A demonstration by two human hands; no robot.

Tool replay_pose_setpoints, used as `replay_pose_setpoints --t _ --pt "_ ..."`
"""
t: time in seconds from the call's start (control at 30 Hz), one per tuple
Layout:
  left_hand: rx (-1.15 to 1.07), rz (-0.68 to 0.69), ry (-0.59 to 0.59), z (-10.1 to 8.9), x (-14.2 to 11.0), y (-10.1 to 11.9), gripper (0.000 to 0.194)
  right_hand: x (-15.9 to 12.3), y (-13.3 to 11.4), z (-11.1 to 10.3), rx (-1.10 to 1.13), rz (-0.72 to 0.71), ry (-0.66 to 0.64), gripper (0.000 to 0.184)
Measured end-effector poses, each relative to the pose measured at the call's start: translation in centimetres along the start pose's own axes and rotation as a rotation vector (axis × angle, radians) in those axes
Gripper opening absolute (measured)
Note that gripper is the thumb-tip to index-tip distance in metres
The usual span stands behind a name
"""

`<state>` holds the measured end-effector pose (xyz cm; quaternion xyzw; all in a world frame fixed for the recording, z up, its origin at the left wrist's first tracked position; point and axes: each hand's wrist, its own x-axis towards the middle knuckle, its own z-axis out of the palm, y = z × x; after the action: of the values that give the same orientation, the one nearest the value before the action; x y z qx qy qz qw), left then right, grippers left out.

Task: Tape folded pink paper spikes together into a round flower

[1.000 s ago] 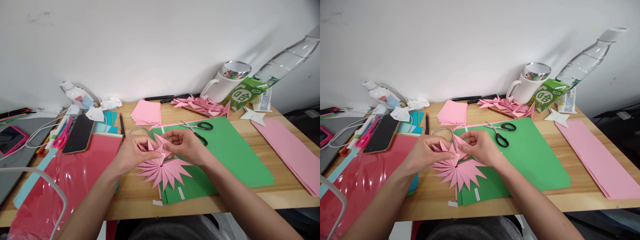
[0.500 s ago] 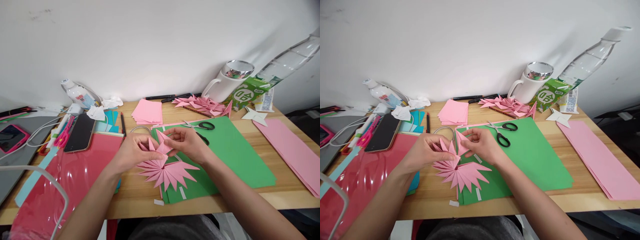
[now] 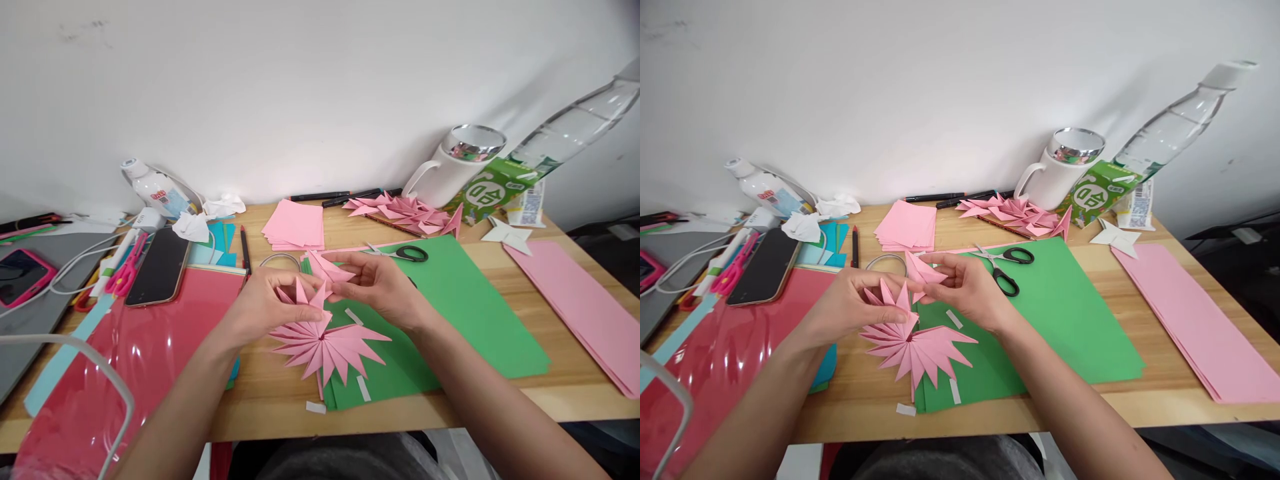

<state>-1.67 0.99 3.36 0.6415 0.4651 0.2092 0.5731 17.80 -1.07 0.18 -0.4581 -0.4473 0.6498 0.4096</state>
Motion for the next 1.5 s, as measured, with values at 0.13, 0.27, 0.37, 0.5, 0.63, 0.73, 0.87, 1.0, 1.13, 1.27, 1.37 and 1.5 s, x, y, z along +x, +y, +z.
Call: replay_pose_setpoints --t 0.13,0.27,0.37,0.5,0.63,0.73,0.87,1.0,1.13,1.27,1.37,1.5 --pt "0.008 0.021 0.035 0.1 0.1 -0.1 0.023 0.0 0.2 -0.1 -0.011 -0.013 0.044 0.046" --pt "0.006 0.053 0.073 0.2 0.2 -0.2 0.025 0.1 0.2 0.0 -0.036 -0.079 0.102 0.047" --pt "-0.021 0.065 0.076 0.2 0.3 -0.3 0.027 0.0 0.3 0.2 -0.139 -0.163 0.154 0.041" --pt "-0.066 0.083 0.055 0.4 0.3 -0.3 0.030 0.0 0.7 0.7 -0.212 -0.251 0.212 0.038" --pt "-0.067 0.078 0.054 0.4 0.2 -0.3 0.031 -0.1 1.2 0.9 -0.330 -0.378 0.273 0.021" --pt "-0.039 0.077 0.084 0.3 0.2 -0.4 0.030 -0.1 1.0 0.7 -0.417 -0.455 0.174 0.019" --pt "-0.047 0.091 0.094 0.1 0.2 -0.3 0.024 -0.1 0.3 0.3 -0.260 -0.299 -0.029 0.034" --pt "-0.030 0.079 0.081 0.0 0.2 -0.3 0.025 0.2 0.3 0.1 -0.045 -0.090 -0.008 0.033" --pt "0.048 0.082 0.100 0.1 0.5 -0.7 0.029 0.4 1.0 0.0 0.155 0.027 0.009 0.040" --pt "0.063 0.107 0.109 0.2 0.8 -0.9 0.034 0.5 1.1 0.1 0.201 0.127 -0.021 0.038" --pt "0.057 0.130 0.089 0.2 0.9 -1.0 0.034 0.5 0.8 0.2 0.187 0.133 -0.043 0.028" --pt "-0.011 0.092 0.094 0.0 0.9 -1.1 0.032 0.5 0.4 -0.1 0.151 0.091 -0.004 0.028"
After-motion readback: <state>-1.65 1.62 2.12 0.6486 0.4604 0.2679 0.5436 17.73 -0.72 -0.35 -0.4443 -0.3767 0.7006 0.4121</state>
